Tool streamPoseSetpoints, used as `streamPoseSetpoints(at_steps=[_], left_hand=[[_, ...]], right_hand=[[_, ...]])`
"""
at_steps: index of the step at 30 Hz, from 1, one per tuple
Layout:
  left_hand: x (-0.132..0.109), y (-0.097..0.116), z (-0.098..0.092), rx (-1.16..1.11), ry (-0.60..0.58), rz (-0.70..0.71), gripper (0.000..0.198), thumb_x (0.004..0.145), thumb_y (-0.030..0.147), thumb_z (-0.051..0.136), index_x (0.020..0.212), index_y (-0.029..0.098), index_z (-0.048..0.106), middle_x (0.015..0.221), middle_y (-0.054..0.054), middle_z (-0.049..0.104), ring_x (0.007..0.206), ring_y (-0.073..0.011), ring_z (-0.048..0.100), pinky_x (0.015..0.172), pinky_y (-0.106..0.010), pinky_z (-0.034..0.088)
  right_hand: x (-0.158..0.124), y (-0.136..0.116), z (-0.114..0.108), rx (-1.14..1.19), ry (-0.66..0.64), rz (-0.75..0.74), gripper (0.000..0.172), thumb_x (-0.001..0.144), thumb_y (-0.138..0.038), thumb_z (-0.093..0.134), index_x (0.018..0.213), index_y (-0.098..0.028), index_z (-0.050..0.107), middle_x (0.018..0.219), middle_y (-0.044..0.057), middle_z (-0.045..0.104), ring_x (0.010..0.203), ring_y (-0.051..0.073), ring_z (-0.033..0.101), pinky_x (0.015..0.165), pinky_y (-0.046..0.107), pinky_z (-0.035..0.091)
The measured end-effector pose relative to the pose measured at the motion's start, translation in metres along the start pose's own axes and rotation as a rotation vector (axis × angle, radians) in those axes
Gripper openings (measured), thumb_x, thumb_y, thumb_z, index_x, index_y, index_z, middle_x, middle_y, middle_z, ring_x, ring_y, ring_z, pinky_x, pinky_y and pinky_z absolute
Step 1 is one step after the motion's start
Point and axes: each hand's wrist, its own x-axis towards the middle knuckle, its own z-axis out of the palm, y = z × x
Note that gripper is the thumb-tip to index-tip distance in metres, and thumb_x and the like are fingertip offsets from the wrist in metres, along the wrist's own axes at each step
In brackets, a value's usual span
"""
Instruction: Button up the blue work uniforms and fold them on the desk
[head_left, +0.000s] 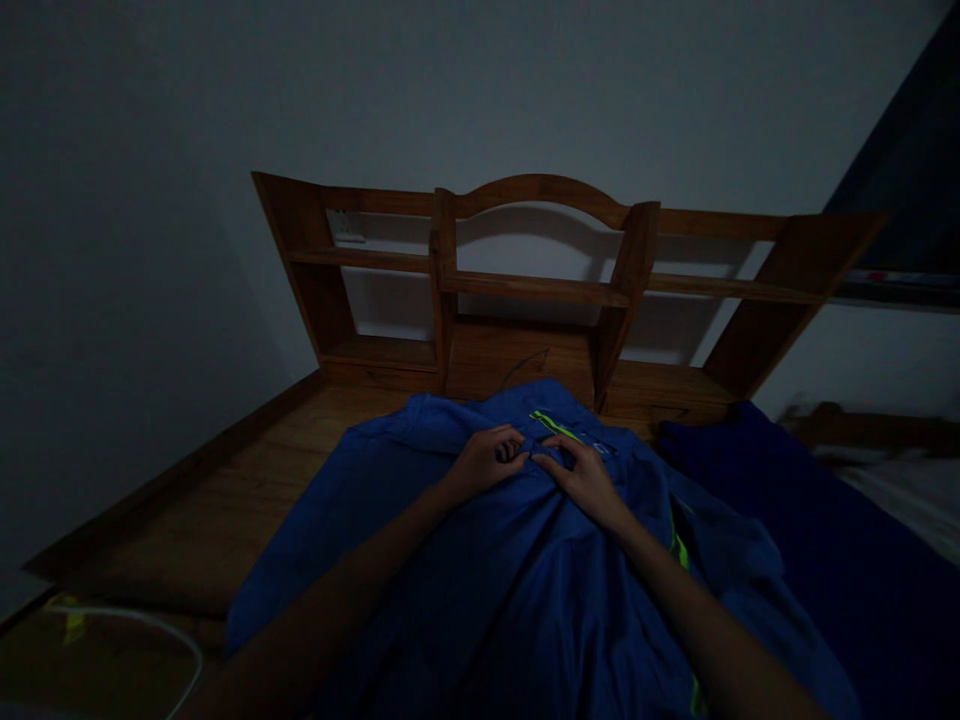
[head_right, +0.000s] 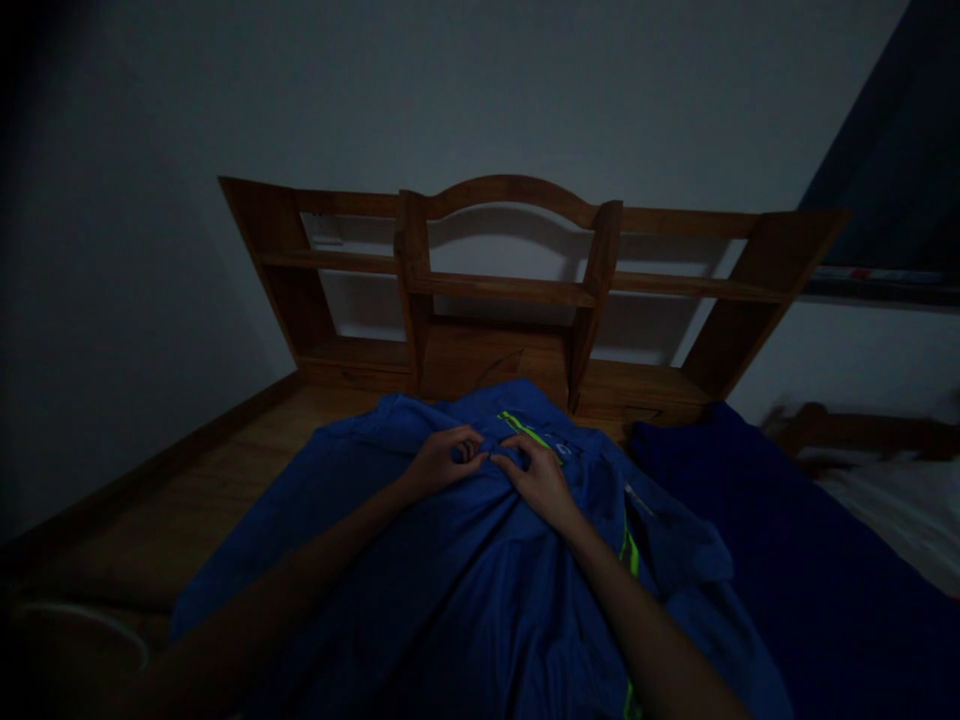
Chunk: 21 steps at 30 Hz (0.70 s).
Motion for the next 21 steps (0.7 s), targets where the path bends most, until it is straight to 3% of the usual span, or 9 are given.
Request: streamPoseSetpoints(at_steps=[5,11,16,21], left_hand=[[-0.001,0.005,0.005,-0.057,-0.008,0.011,0.016,0.079,0.027,0.058,0.090,0.016,0.060,0.077,0.000,0.058,0.068,-0.0101,0.055,0.065,-0.021,0.045],[0.001,0.013,0.004,-0.276,0.028,-0.151,0.019,0.083,0.035,0.052,0.088,0.017,0.055,0.079,0.001,0.057,0.076,-0.0120,0.055,0.071,-0.022,0.044],[0.007,0.004,-0.005,-0.502,0.119,-0.269,0.034,0.088,0.044,0.037,0.081,0.017,0.055,0.085,-0.003,0.058,0.073,-0.0122,0.056,0.061,-0.021,0.044],[0.009,-0.016,-0.013,-0.267,0.199,-0.278,0.035,0.086,0.048,0.042,0.096,0.019,0.060,0.083,-0.003,0.060,0.075,-0.0147,0.057,0.064,-0.024,0.046]], right_hand=[[0.002,0.002,0.001,0.092,-0.072,0.036,0.028,0.086,-0.043,0.051,0.087,-0.018,0.063,0.085,0.002,0.064,0.082,0.016,0.057,0.077,0.026,0.042],[0.003,-0.003,0.000,0.132,-0.041,0.044,0.031,0.088,-0.044,0.047,0.080,-0.017,0.061,0.076,-0.001,0.060,0.075,0.014,0.055,0.071,0.023,0.041],[0.000,-0.008,-0.001,0.065,-0.005,0.026,0.030,0.088,-0.043,0.048,0.079,-0.018,0.060,0.075,-0.001,0.060,0.071,0.013,0.055,0.066,0.022,0.040],[-0.003,-0.018,-0.008,-0.151,0.093,-0.121,0.027,0.087,-0.035,0.053,0.067,-0.017,0.058,0.061,-0.003,0.055,0.056,0.010,0.051,0.057,0.022,0.036]])
